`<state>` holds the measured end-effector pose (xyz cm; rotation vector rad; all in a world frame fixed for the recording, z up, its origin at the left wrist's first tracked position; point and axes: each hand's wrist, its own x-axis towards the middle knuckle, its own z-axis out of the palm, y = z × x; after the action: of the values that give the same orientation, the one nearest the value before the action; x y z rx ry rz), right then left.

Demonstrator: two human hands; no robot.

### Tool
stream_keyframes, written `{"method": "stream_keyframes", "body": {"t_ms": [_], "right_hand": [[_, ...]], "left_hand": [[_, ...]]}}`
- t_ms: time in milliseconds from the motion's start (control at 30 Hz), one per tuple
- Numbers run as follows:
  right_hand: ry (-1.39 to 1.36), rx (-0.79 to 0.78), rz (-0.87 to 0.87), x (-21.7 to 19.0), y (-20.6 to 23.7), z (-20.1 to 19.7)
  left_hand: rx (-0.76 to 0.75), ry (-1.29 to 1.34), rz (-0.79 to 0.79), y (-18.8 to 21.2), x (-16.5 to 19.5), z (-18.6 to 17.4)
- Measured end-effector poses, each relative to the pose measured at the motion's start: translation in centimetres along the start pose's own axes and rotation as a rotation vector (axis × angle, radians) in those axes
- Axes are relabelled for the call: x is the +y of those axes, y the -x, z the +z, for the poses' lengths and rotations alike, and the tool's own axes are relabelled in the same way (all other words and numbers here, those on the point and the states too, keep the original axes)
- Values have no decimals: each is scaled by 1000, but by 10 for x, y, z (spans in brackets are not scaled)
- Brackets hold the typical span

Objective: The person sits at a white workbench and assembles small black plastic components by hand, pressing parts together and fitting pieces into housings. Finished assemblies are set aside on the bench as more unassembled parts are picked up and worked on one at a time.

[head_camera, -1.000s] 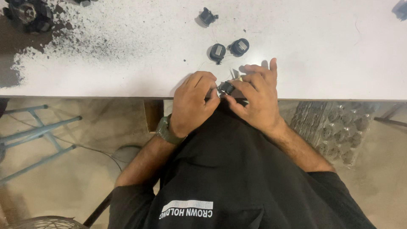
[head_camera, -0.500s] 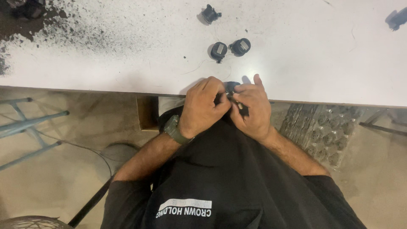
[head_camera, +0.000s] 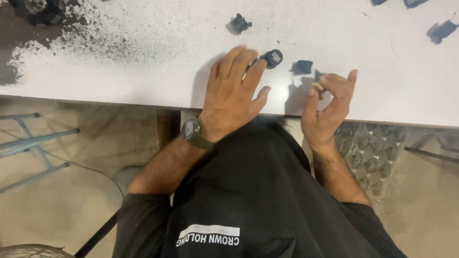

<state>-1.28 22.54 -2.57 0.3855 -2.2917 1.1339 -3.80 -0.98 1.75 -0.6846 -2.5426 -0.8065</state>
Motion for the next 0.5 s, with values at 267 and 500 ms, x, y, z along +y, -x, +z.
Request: {"method": "stream_keyframes", "body": {"t_ms": [267,500], "right_hand": [[155,-137,-4,-23,-10,-6],[203,-350,-104,-36,-15,2]], "left_hand": [[-116,-108,54,-41,-12,35],[-374,-19,12,-14,9,13]]}}
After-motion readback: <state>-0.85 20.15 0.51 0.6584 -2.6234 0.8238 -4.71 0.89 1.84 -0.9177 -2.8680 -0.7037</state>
